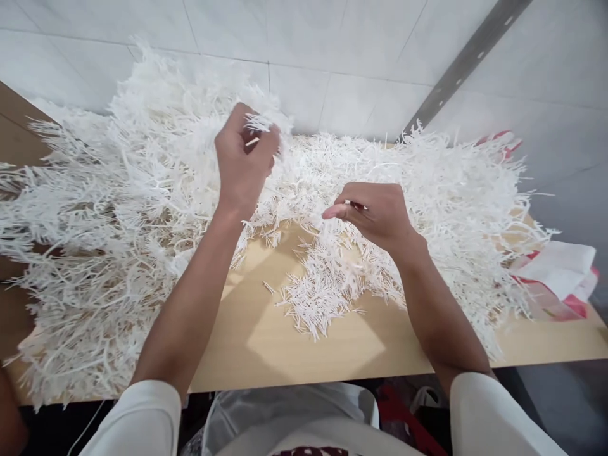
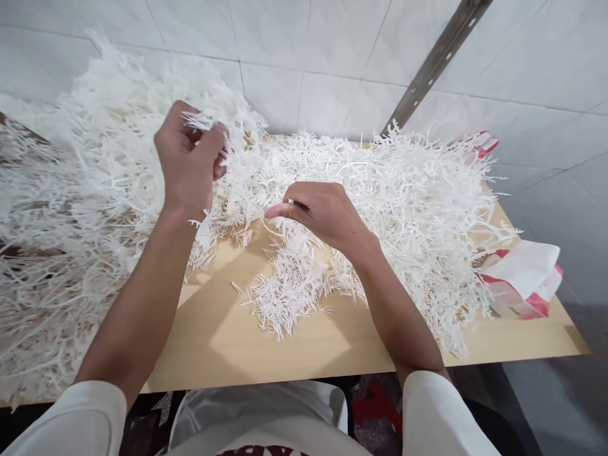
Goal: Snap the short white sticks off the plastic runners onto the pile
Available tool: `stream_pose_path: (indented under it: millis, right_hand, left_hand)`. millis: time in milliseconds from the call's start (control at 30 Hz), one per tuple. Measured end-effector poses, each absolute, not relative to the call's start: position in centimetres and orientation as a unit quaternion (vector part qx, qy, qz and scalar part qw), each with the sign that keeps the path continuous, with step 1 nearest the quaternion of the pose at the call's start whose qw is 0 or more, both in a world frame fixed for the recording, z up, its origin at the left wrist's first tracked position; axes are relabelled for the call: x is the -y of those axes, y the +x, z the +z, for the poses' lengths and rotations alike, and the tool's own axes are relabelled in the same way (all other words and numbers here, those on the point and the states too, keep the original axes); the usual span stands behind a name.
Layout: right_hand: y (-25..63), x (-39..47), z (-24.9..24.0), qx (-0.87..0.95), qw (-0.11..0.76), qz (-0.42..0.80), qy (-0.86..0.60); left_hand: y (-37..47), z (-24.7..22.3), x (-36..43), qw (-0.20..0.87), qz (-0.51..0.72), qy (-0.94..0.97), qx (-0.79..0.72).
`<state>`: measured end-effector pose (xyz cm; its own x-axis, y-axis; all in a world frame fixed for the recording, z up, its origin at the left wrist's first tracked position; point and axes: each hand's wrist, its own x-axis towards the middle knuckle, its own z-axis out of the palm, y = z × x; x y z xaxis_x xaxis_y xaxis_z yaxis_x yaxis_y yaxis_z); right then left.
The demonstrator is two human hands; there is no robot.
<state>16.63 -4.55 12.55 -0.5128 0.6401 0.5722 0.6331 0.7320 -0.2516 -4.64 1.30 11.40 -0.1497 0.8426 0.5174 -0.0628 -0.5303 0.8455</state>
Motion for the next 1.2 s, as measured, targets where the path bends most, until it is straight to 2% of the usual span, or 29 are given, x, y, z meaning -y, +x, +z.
stream_pose_path:
  millis: [200, 567, 867, 1000, 1200]
  right_hand:
    - [16.6, 4.5, 12.2, 0.879, 0.325, 0.01, -0.35]
    - [16.5, 4.8, 12.9, 0.869, 0.285, 0.067, -0.398]
    - [16.4, 3.8, 12.4, 0.788, 0.406, 0.147, -0.438]
    - [16.5, 3.5, 12.3, 0.752, 0.449, 0.196, -0.441]
    - [16.4, 3.2, 11.7, 0.777, 0.417, 0.188, -0.431]
  left_hand:
    - [-2.4, 11.6, 0.7, 0.35, 0.585, 0.639, -0.357]
    - [-2.5, 12.0, 1.3, 0.348, 0.558, 0.666, -0.353]
    - [-2.3, 12.0, 1.4, 0.437, 0.515, 0.665, -0.318]
    - [-2.3, 11.8, 1.3, 0.44, 0.51, 0.665, -0.321]
    - [-1.7, 11.6, 1.7, 0.396, 0.511, 0.685, -0.337]
